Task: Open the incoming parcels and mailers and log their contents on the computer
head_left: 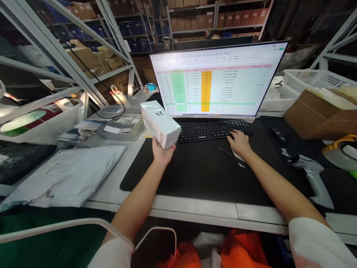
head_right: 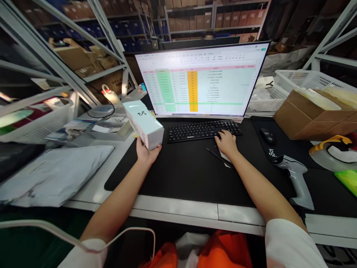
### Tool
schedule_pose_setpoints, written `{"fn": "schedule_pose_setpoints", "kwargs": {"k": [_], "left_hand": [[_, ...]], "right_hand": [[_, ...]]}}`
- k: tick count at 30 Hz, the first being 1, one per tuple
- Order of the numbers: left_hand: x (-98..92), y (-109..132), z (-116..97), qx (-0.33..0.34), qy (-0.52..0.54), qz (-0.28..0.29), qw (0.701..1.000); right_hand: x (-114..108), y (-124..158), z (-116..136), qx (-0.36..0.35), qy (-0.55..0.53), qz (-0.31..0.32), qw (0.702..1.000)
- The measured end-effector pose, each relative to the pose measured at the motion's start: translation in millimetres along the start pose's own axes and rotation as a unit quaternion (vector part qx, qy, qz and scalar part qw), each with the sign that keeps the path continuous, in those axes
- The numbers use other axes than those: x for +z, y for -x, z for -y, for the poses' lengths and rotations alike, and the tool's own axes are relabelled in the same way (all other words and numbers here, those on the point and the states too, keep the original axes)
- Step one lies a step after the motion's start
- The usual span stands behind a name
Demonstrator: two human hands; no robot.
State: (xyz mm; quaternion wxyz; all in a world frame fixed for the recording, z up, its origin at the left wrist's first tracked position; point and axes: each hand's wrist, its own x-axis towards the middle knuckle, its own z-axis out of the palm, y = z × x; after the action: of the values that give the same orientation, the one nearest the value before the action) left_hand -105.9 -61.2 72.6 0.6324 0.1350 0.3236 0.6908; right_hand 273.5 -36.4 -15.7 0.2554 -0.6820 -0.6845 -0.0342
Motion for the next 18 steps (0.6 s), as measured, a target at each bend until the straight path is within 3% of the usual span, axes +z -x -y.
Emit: {"fn": "schedule_pose_setpoints", "kwargs": {"k": [6,9,11,14,18], "left_hand": [[7.2,4.6,-9.1,0.027,0.022,0.036,0.999],[8.4,24.8,-32.6,0.082,0.041,0.042,0.995],[-0.8,49.8,-54.3,0.12,0.049,0.044,0.991],[-37.9,100.3,-90.0,0.184,0.035,0.015,0.982],[-127.4,175.0,-133.9,0.297,-0.026,-0.133,0.945]], "right_hand": [[-5.5,1.1,-1.4,0.003,-0.016,0.012,1.0],[-6.1,0.6,-1.0,0.002,-0.033,0.016,0.999],[-6.1,-0.4,-1.1,-0.001,-0.041,0.017,0.999],[-7.5,1.7,-8.4,-0.006,-0.044,0.014,0.999],[-4.1,6.6,-24.9,-0.002,-0.023,-0.002,1.0]]}}
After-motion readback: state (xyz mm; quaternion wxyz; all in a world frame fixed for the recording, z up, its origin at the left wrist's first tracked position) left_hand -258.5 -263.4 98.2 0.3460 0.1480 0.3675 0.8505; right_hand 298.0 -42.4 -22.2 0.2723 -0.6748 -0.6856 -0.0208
